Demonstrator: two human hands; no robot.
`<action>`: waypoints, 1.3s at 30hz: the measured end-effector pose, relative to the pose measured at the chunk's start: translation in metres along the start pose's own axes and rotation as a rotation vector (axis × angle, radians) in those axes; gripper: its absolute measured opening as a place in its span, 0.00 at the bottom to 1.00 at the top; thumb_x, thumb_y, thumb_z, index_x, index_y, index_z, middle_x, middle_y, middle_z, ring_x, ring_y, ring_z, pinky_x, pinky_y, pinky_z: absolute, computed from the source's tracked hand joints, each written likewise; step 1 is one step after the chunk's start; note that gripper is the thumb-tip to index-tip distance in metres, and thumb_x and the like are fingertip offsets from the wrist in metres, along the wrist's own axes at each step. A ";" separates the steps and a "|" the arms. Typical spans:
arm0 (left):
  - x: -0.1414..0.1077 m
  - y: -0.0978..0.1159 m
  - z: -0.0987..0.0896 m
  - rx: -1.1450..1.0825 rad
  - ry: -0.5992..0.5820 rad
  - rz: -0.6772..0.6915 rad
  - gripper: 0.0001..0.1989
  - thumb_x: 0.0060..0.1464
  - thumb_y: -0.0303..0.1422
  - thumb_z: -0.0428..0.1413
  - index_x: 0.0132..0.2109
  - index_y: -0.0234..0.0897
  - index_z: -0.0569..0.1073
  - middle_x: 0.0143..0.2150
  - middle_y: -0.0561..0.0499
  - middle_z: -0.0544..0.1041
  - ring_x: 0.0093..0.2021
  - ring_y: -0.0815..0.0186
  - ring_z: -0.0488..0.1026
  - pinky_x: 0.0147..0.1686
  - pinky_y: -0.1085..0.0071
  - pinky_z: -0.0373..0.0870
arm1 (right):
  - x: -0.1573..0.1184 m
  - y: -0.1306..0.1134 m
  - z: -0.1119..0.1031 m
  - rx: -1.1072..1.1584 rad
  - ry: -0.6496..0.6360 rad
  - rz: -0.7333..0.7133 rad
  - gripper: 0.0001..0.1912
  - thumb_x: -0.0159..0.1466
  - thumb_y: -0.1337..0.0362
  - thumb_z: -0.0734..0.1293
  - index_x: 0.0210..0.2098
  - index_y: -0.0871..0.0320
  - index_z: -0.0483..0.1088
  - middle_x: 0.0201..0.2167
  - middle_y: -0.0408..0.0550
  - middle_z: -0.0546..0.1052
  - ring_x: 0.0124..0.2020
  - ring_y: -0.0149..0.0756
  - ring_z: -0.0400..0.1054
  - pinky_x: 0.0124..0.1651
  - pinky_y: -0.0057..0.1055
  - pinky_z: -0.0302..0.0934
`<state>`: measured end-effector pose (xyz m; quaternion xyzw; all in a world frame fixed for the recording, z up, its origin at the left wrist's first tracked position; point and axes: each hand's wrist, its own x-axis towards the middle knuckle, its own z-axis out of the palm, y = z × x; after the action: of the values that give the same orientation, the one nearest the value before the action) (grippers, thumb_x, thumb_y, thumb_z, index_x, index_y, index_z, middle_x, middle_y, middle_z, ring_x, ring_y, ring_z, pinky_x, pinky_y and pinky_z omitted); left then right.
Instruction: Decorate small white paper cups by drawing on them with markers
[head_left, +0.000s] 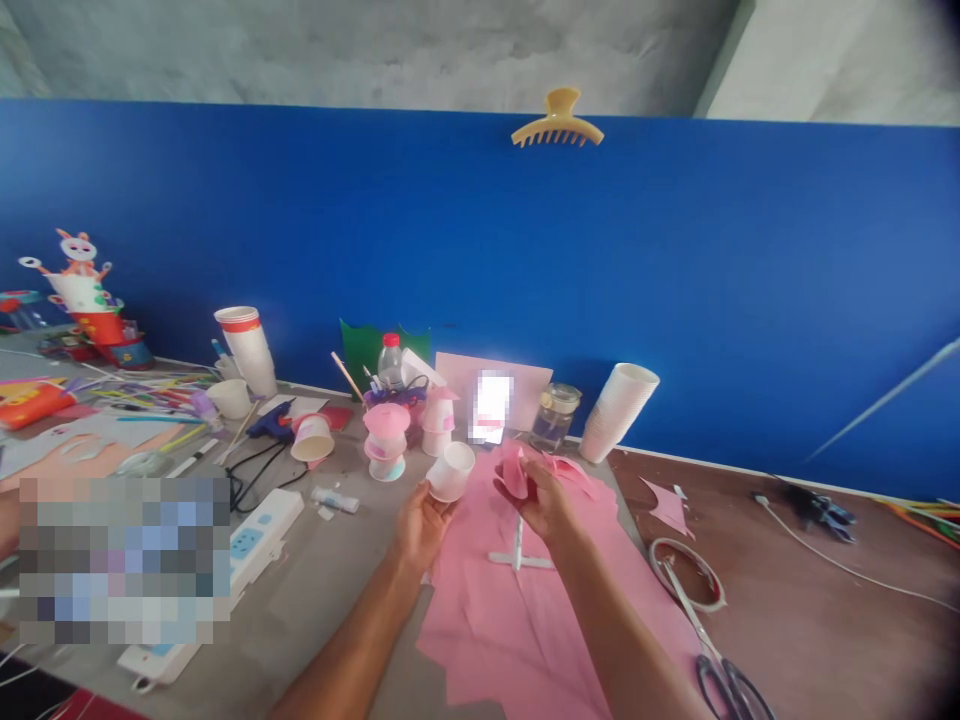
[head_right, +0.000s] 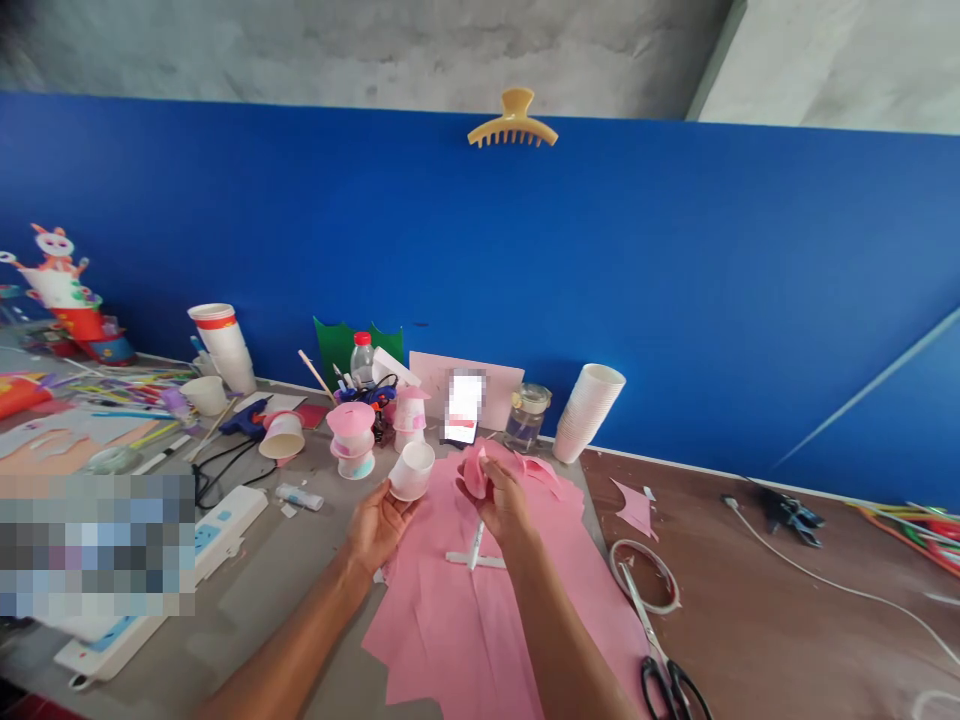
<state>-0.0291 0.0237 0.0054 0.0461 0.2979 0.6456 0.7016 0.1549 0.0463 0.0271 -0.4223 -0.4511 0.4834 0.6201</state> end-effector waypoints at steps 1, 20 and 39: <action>-0.003 -0.003 0.001 0.016 -0.031 -0.011 0.05 0.57 0.27 0.53 0.41 0.34 0.72 0.38 0.45 0.80 0.40 0.61 0.78 0.42 0.61 0.74 | -0.006 -0.005 -0.006 0.112 -0.027 0.054 0.14 0.59 0.53 0.66 0.37 0.56 0.71 0.31 0.49 0.76 0.37 0.44 0.73 0.39 0.47 0.69; -0.024 -0.031 0.007 0.404 -0.230 0.028 0.14 0.41 0.34 0.66 0.35 0.33 0.74 0.35 0.48 0.78 0.35 0.64 0.75 0.36 0.64 0.75 | -0.037 0.010 -0.019 0.212 0.088 0.044 0.31 0.64 0.42 0.52 0.49 0.56 0.72 0.47 0.56 0.77 0.48 0.47 0.72 0.44 0.44 0.69; -0.031 -0.037 0.007 0.398 -0.231 -0.035 0.13 0.44 0.35 0.65 0.36 0.33 0.74 0.34 0.47 0.78 0.35 0.63 0.75 0.40 0.60 0.76 | -0.061 0.017 -0.005 -0.548 0.018 -0.741 0.21 0.64 0.67 0.60 0.57 0.55 0.63 0.55 0.57 0.69 0.59 0.48 0.61 0.57 0.52 0.61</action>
<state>0.0070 -0.0089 0.0052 0.2518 0.3379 0.5524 0.7192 0.1483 -0.0107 0.0008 -0.3853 -0.6773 0.0883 0.6205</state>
